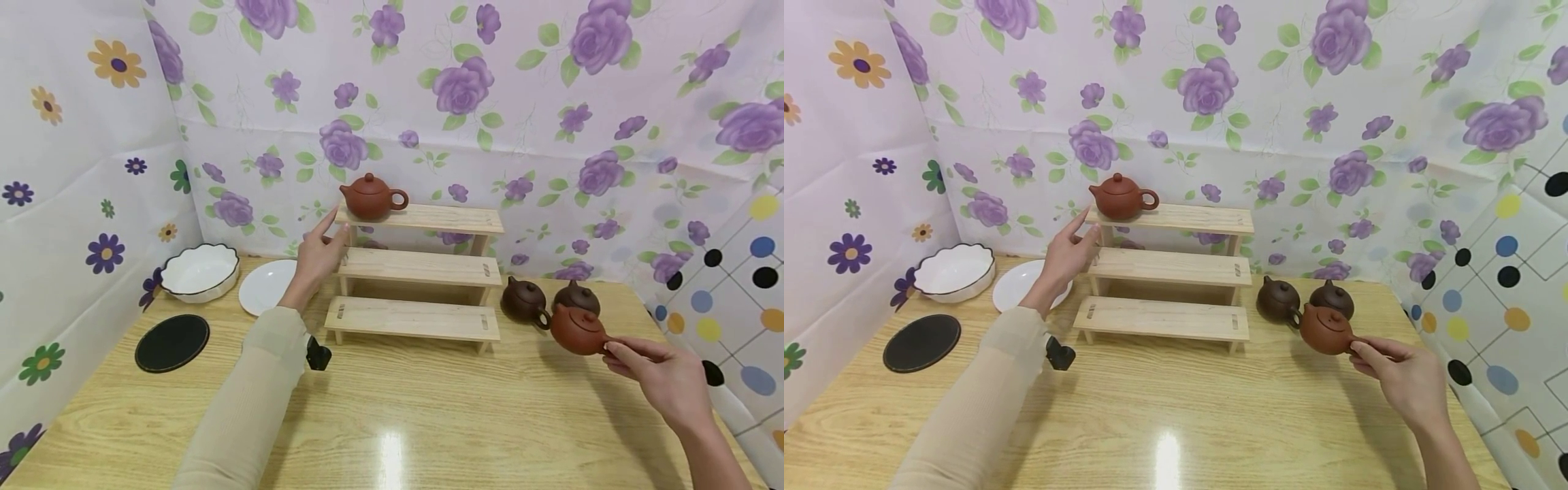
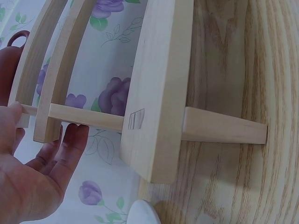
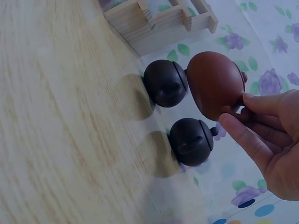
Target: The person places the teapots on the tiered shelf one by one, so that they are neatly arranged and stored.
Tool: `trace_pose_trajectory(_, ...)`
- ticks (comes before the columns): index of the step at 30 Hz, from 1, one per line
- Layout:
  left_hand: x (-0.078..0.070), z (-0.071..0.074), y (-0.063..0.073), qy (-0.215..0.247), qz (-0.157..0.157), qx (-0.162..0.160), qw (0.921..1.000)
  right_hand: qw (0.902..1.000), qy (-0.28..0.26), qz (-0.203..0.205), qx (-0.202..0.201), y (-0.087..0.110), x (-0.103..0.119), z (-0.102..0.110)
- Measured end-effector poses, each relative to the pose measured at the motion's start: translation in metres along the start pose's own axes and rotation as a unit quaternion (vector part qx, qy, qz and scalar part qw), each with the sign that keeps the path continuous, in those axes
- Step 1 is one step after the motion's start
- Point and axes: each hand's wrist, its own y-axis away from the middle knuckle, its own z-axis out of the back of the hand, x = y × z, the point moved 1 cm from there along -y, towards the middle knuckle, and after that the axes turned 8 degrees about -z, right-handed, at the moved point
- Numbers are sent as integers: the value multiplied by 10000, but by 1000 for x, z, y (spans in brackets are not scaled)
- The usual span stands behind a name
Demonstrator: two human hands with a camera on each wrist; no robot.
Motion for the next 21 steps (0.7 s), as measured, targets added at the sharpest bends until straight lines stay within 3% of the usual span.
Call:
trace_pose_trajectory(13, 0, 0, 1, 33, -32, 85, 10000, 9999, -53, -60, 131, -8, 13, -1)
trace_pose_trajectory(21, 1, 0, 1, 24, -40, 68, 10000, 9998, 2, 117, 153, -10, 22, -1)
